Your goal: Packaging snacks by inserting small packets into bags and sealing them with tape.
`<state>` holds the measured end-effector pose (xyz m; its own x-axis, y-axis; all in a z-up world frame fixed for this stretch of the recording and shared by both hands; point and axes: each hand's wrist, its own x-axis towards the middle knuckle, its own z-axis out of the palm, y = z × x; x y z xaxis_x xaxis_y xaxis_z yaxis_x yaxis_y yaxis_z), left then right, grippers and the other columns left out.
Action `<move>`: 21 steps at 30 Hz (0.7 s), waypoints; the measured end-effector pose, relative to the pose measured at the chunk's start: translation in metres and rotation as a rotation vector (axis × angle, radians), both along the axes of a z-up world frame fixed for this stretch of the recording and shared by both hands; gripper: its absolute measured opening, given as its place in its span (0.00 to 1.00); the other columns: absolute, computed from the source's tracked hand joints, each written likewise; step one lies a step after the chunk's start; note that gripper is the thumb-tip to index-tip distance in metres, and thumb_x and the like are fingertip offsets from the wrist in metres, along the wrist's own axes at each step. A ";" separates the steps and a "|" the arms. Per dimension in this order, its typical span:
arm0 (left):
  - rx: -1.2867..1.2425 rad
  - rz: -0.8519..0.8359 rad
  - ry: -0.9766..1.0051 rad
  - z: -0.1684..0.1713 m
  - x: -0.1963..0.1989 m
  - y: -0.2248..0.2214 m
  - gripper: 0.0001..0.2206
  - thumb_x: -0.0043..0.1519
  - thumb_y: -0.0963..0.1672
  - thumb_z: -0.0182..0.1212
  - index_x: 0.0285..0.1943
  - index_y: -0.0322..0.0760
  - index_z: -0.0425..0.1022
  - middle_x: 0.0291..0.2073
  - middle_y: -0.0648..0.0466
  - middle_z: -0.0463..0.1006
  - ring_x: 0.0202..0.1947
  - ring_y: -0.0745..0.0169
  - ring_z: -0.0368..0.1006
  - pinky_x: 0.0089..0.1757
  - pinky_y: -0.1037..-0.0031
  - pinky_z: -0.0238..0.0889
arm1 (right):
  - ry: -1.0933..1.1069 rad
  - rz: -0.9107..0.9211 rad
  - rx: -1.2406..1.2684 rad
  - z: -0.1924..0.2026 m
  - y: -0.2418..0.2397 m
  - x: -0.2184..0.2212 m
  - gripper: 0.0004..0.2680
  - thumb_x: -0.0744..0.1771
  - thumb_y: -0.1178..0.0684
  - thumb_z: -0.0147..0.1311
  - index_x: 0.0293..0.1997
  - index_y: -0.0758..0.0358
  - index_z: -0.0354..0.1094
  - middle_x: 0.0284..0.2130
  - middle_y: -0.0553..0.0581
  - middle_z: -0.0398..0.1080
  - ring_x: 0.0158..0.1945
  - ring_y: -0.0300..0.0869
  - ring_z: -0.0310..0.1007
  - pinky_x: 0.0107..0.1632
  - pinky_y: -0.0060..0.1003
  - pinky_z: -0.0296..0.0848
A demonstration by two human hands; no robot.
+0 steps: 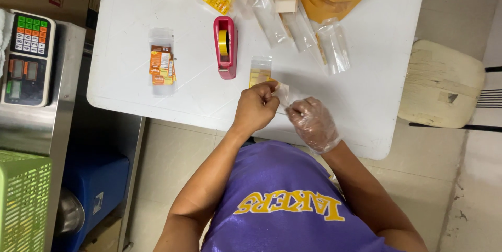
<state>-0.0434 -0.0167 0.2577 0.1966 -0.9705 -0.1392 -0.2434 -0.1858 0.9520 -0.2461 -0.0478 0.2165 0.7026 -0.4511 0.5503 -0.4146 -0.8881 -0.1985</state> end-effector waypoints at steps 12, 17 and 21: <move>-0.162 -0.282 -0.320 0.031 -0.016 0.006 0.07 0.57 0.40 0.58 0.28 0.26 0.72 0.59 0.31 0.74 0.60 0.30 0.70 0.54 0.53 0.69 | -0.356 -0.362 0.845 0.048 0.005 0.017 0.05 0.65 0.58 0.67 0.42 0.63 0.80 0.31 0.65 0.78 0.38 0.59 0.80 0.40 0.48 0.76; -0.077 -0.344 -0.304 0.019 -0.017 0.008 0.07 0.58 0.40 0.56 0.33 0.25 0.74 0.65 0.28 0.67 0.62 0.25 0.67 0.55 0.48 0.68 | 0.294 -0.399 0.704 0.029 0.005 0.015 0.08 0.67 0.52 0.56 0.49 0.55 0.78 0.36 0.60 0.79 0.44 0.54 0.80 0.46 0.50 0.79; -0.007 -0.346 -0.280 0.008 -0.018 0.009 0.09 0.59 0.43 0.56 0.32 0.28 0.71 0.68 0.31 0.65 0.59 0.25 0.69 0.53 0.47 0.67 | 0.514 -0.343 0.754 0.037 0.007 0.010 0.11 0.69 0.50 0.47 0.53 0.60 0.75 0.40 0.67 0.78 0.44 0.65 0.79 0.47 0.63 0.77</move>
<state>-0.0619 -0.0074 0.2661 -0.1110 -0.9866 -0.1196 -0.5389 -0.0414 0.8414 -0.2359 -0.0404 0.2534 0.5414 -0.7841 -0.3034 -0.8218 -0.4173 -0.3880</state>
